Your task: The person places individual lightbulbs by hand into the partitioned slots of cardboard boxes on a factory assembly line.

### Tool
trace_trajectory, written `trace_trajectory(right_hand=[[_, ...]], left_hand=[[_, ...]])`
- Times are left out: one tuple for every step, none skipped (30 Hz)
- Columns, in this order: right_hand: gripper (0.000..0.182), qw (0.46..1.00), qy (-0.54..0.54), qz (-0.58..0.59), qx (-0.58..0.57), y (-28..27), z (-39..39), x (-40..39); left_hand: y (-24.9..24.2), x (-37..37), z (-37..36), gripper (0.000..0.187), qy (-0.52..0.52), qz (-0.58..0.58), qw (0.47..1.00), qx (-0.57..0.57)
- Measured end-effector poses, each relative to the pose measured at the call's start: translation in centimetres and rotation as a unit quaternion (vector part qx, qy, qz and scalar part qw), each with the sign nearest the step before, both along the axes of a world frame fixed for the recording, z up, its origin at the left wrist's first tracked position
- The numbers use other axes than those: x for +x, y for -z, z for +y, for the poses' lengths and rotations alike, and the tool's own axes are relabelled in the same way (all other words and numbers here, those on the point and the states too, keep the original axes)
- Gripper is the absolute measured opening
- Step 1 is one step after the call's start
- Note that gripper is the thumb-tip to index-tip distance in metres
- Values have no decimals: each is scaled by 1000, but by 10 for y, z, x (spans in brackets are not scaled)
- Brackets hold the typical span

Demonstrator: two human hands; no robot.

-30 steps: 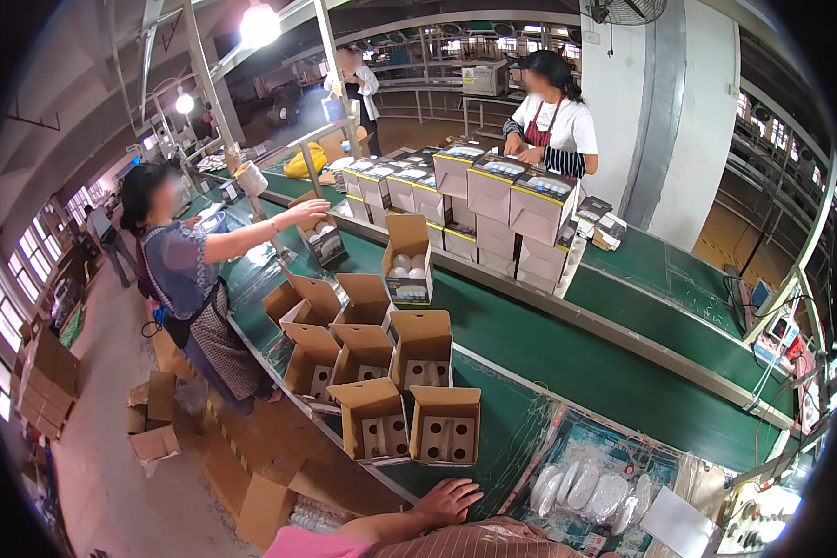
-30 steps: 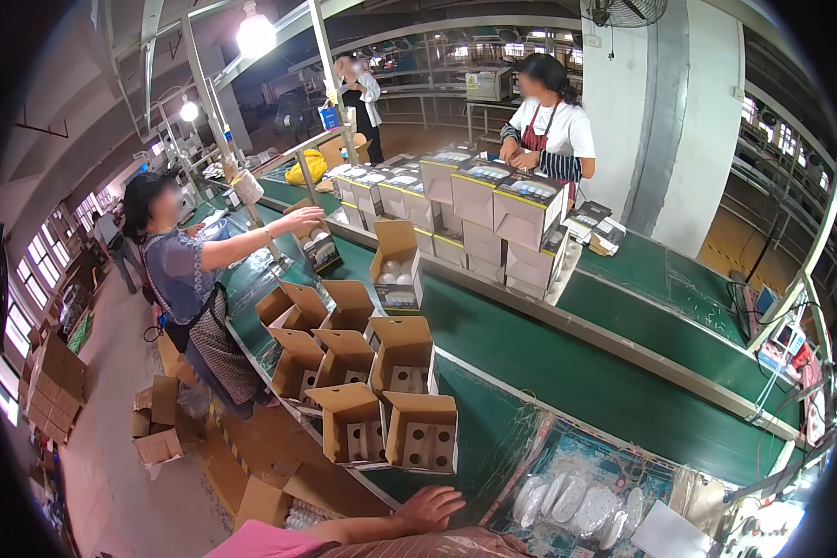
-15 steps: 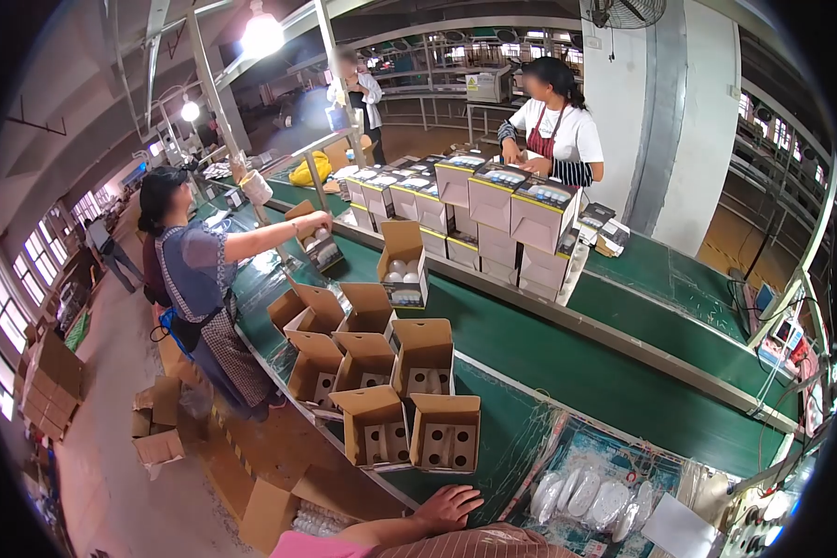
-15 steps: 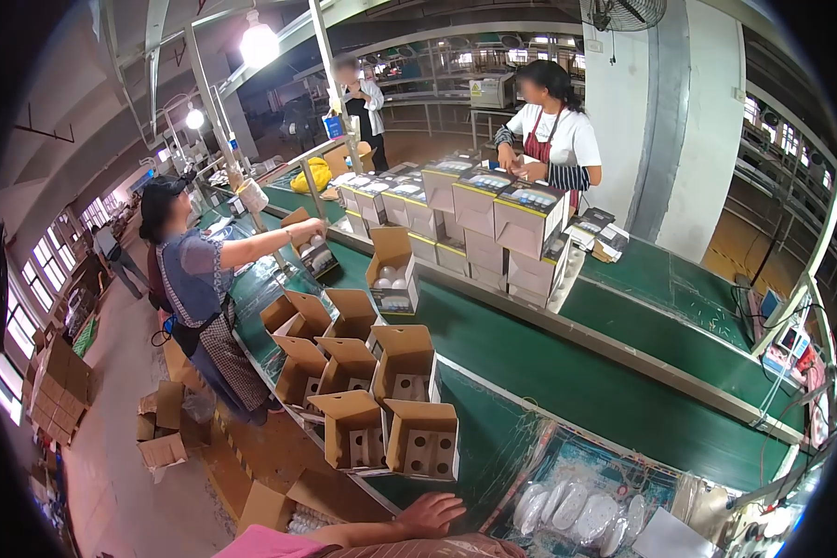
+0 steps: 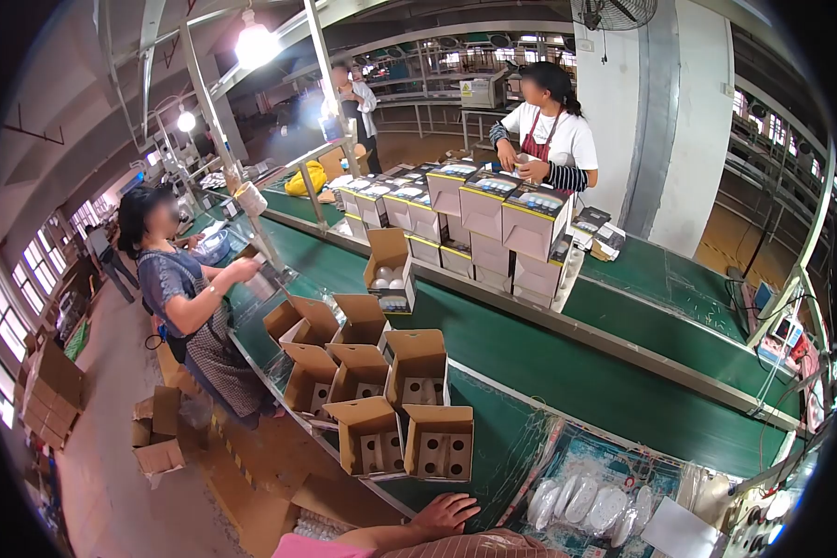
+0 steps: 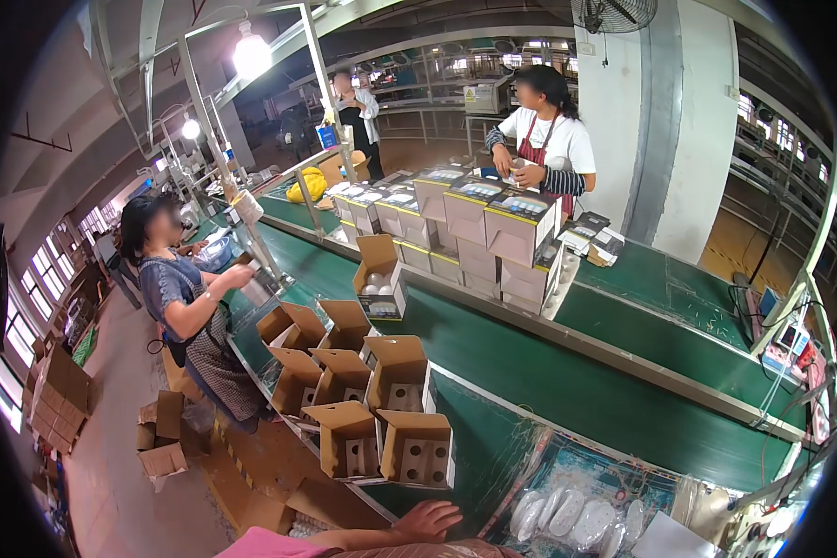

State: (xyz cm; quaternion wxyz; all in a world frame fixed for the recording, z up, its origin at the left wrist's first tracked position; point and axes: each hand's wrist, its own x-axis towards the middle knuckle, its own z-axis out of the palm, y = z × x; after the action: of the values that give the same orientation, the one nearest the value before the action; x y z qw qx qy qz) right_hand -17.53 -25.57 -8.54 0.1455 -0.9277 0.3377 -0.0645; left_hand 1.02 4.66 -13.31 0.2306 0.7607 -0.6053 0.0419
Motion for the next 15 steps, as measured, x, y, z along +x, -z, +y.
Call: trace_trajectory(right_hand=[[52, 1000, -3, 0, -1, 1, -1, 0], [52, 1000, -1, -2, 1, 0, 0, 0], [52, 1000, -3, -1, -1, 0, 0, 0], [52, 1000, -3, 0, -1, 1, -1, 1], [51, 1000, -5, -1, -1, 0, 0, 1], [51, 1000, -5, 0, 0, 0, 0, 1], [51, 1000, -5, 1, -1, 1, 0, 1], [51, 1000, -6, 2, -2, 1, 0, 2], [51, 1000, -4, 2, 0, 0, 1, 1], [50, 1000, -5, 1, 0, 0, 0, 3], [50, 1000, -6, 2, 0, -1, 0, 5], [50, 1000, -6, 1, 1, -1, 0, 5], [50, 1000, -8, 2, -1, -1, -1, 5], [49, 1000, -8, 1, -1, -1, -1, 5], [49, 1000, -7, 1, -3, -2, 0, 5]], left_hand=[[2, 0, 0, 50, 0, -2, 1000, 1], [3, 0, 1, 50, 0, -4, 1000, 1], [4, 0, 1, 50, 0, -5, 1000, 4], [5, 1, 1, 51, 1, -6, 1000, 6], [5, 0, 1, 51, 1, -7, 1000, 9], [4, 1, 1, 51, 3, -5, 1000, 9], [3, 1, 1, 51, 5, -3, 1000, 9], [1, 1, 2, 51, 6, -1, 1000, 9], [0, 1, 2, 51, 7, 5, 1000, 10], [0, 1, 2, 51, 7, 11, 1000, 11], [-1, 1, 2, 51, 7, 17, 1000, 12], [1, 1, 2, 51, 5, 15, 1000, 9], [4, 1, 2, 51, 4, 12, 1000, 5], [6, 1, 2, 51, 2, 10, 1000, 2], [5, 2, 1, 51, 3, 13, 1000, 0]])
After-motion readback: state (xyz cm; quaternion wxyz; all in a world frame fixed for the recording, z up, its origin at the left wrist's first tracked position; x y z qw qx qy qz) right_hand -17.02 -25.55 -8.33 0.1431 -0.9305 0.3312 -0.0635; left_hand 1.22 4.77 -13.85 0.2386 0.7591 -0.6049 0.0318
